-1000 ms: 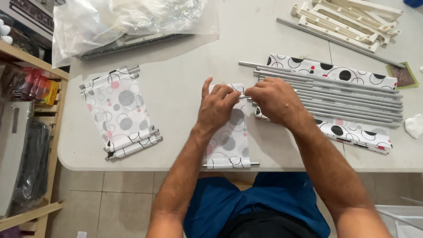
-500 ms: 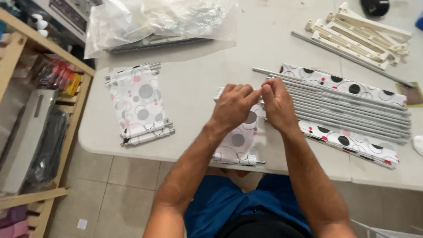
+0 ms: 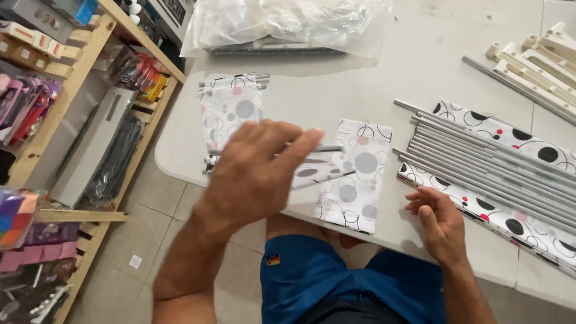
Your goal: Unpacking a modular shelving unit and sliding metal support rods into fabric shelf liners.
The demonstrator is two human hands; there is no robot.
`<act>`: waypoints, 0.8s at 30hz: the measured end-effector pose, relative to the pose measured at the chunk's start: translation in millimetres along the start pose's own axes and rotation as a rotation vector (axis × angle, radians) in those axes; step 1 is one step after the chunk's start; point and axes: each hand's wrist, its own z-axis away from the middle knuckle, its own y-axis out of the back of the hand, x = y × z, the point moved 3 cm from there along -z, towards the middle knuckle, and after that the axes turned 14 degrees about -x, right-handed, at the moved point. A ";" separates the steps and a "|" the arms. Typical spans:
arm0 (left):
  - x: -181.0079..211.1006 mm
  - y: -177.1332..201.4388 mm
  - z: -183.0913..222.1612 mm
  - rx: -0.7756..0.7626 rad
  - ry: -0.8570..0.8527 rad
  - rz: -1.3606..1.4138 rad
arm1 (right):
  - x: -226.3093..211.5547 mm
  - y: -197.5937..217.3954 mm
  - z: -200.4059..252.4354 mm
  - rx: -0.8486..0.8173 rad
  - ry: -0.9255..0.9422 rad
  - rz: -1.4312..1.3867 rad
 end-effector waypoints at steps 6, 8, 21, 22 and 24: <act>-66.0 49.0 3.7 -0.201 0.210 -0.221 | 6.4 -6.9 30.5 0.100 -0.164 0.083; -102.0 45.4 -5.0 -0.264 0.275 -0.218 | 7.2 -9.1 31.5 0.139 -0.151 0.134; -98.8 -225.7 -44.0 -0.184 0.215 -0.109 | 6.1 -17.6 22.4 0.226 -0.035 0.462; -77.0 -258.0 -44.4 -0.220 0.192 0.024 | 4.3 -17.9 17.6 0.209 -0.021 0.477; -43.7 -291.8 -49.3 -0.213 0.207 0.127 | 2.9 -14.5 18.8 0.196 -0.045 0.413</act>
